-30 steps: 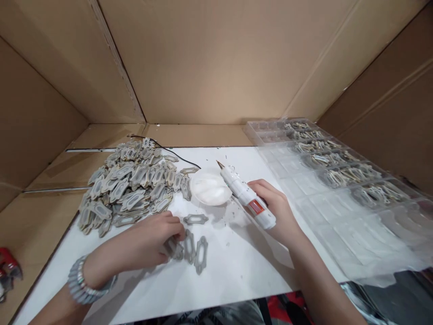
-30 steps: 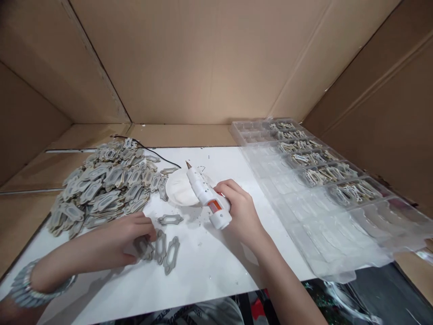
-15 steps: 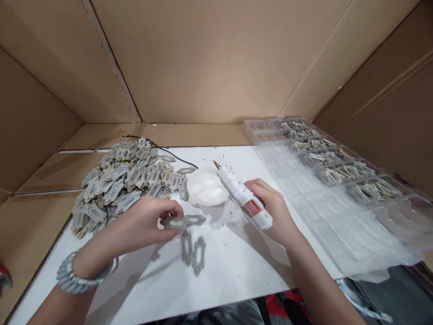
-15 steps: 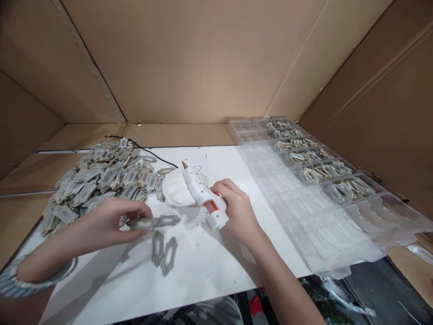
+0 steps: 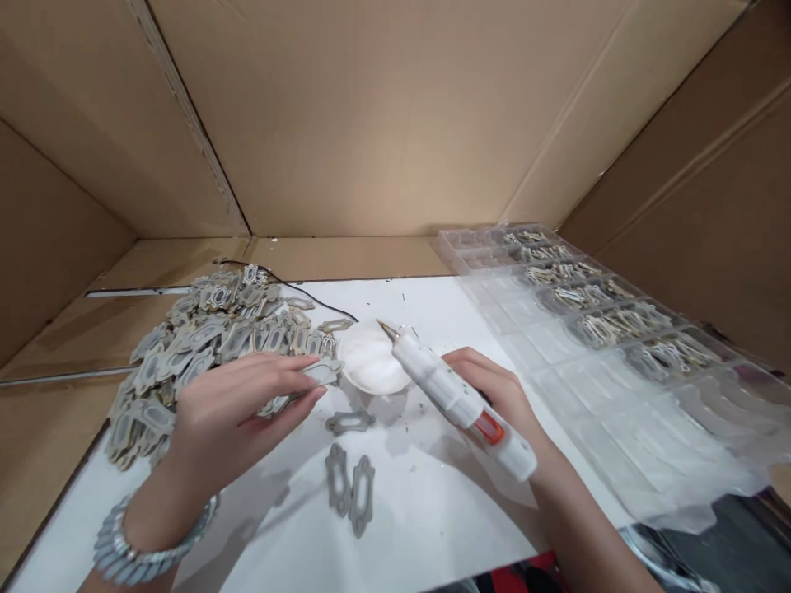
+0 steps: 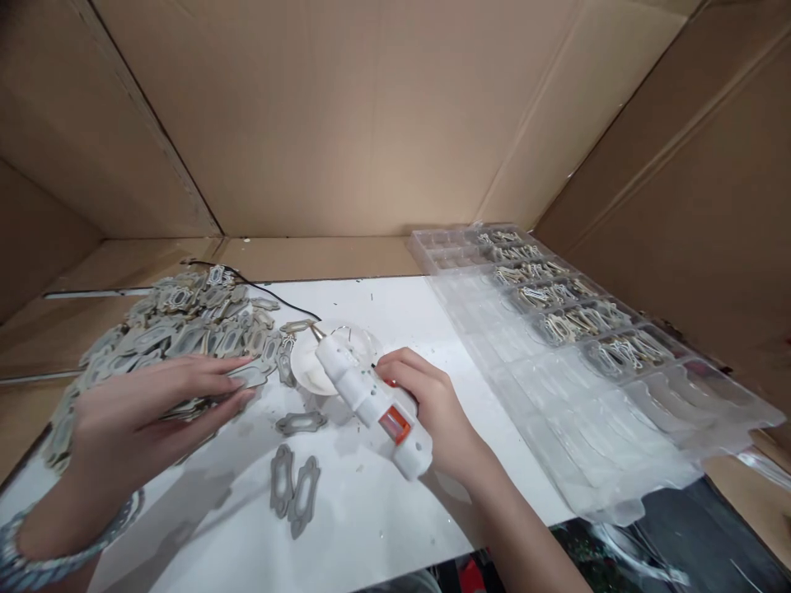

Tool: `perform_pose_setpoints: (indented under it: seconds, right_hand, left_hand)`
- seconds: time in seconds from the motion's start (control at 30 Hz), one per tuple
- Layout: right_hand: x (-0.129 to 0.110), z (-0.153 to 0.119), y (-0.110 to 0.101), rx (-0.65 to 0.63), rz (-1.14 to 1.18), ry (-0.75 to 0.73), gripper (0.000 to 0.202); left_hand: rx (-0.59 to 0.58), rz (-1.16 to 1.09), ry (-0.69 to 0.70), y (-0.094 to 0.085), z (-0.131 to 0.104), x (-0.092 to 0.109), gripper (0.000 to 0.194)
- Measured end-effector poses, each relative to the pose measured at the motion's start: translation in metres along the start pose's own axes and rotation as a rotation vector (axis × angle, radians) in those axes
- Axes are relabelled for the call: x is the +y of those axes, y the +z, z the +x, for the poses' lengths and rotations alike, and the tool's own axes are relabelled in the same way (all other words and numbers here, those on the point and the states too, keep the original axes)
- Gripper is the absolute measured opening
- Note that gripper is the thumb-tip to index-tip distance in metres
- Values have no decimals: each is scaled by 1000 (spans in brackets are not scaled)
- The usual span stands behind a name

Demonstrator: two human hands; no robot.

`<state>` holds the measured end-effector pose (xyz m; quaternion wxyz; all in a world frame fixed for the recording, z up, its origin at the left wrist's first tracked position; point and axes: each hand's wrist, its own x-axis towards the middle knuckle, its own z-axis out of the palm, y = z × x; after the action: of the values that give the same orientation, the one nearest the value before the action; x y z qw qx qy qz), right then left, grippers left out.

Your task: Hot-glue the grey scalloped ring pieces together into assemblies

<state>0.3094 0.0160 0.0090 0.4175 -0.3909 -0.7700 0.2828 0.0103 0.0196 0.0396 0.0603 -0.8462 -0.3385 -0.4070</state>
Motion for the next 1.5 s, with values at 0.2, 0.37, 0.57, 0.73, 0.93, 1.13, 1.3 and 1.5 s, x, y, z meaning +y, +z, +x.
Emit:
perform_pose_setpoints:
  seconds: [0.2, 0.37, 0.57, 0.73, 0.93, 1.13, 1.3, 1.5]
  right_hand:
    - [-7, -6, 9, -172, 108, 3, 11]
    - [-9, -6, 17, -213, 101, -11, 9]
    - [-10, -7, 18, -217, 74, 32, 11]
    - [-10, -7, 17, -195, 90, 32, 12]
    - [-10, -6, 17, -199, 75, 31, 12]
    - [-10, -6, 19, -218, 66, 23, 12]
    - [-9, -6, 20, -206, 47, 11, 11]
    - [-8, -6, 21, -212, 39, 36, 11]
  left_hand:
    - [54, 235, 80, -4, -8, 9, 12]
    - [54, 303, 103, -5, -8, 14, 14]
    - [42, 295, 106, -2, -8, 15, 18]
    - [49, 286, 115, -1, -8, 14, 19]
    - [62, 282, 117, -2, -10, 15, 22]
    - [52, 276, 109, -3, -9, 15, 22]
    - [57, 295, 111, -3, -10, 15, 21]
    - [77, 292, 143, -2, -9, 16, 20]
